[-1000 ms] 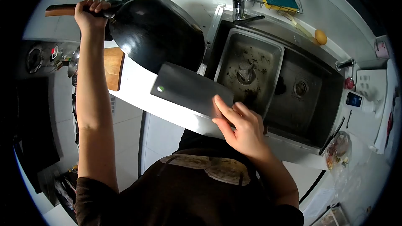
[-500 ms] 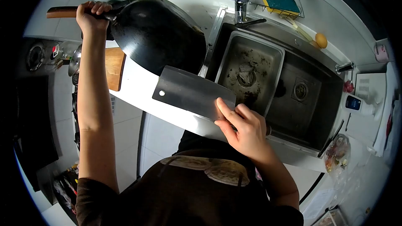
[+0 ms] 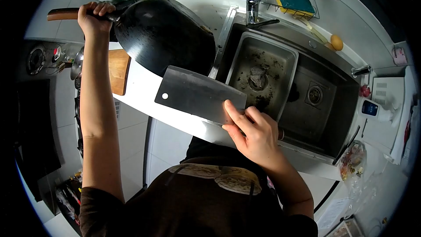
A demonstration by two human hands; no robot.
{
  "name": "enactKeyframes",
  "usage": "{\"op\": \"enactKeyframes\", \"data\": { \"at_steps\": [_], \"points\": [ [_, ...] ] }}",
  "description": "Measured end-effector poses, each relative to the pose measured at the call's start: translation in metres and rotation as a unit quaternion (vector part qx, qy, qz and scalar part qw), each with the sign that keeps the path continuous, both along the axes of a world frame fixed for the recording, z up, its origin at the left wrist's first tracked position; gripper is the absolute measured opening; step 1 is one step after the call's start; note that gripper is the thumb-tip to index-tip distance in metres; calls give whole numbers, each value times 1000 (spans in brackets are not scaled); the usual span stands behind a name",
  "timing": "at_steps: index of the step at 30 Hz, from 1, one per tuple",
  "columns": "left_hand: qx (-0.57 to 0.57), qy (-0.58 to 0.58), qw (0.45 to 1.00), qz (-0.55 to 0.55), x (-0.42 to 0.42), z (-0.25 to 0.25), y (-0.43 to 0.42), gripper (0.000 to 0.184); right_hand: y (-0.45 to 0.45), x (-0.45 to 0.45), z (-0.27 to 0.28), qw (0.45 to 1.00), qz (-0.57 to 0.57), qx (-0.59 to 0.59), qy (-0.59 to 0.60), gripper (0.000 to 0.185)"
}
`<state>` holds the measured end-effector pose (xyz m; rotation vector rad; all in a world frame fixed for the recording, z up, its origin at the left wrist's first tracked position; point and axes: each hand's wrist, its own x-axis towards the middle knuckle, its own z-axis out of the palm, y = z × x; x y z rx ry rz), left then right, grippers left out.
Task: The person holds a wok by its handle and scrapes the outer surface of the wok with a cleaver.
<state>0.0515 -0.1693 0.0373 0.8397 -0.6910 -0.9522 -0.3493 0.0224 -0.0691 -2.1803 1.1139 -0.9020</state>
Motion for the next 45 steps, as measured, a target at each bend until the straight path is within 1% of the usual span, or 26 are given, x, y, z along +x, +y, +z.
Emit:
{"op": "enactKeyframes", "data": {
  "at_steps": [7,12,15,20,22,26,32,34,38,40,44,45],
  "points": [
    [0,6,1000,-5,2,-1,0,19,-1,1,-1,1000,-2,0,-12,47],
    [-2,-1,1000,-4,-2,0,2,19,0,0,3,999,4,39,-17,47],
    [-1,-4,1000,0,-5,1,3,18,-1,-1,4,999,9,44,-16,47],
    [-5,-5,1000,-3,-10,2,4,18,-2,-2,5,999,11,40,-12,48],
    [5,-6,999,33,-15,4,6,18,-2,-5,4,999,13,42,-8,48],
    [7,1,1000,3,-8,2,5,18,-3,-6,7,999,11,29,10,48],
    [5,2,1000,29,-13,5,8,17,-6,-7,6,1000,4,18,4,47],
    [3,12,1000,13,-12,3,9,18,-5,-7,8,1000,6,18,8,47],
    [4,-1,1000,20,-12,5,9,18,-5,-6,9,1000,15,24,12,47],
    [-4,-1,1000,-7,-6,1,8,15,-4,-7,7,999,11,29,18,48],
    [-12,6,999,-44,2,-1,7,16,-3,-6,10,999,7,21,29,48],
    [-13,-2,999,-32,1,-1,7,17,-5,-4,12,999,9,17,33,48]
  ]
}}
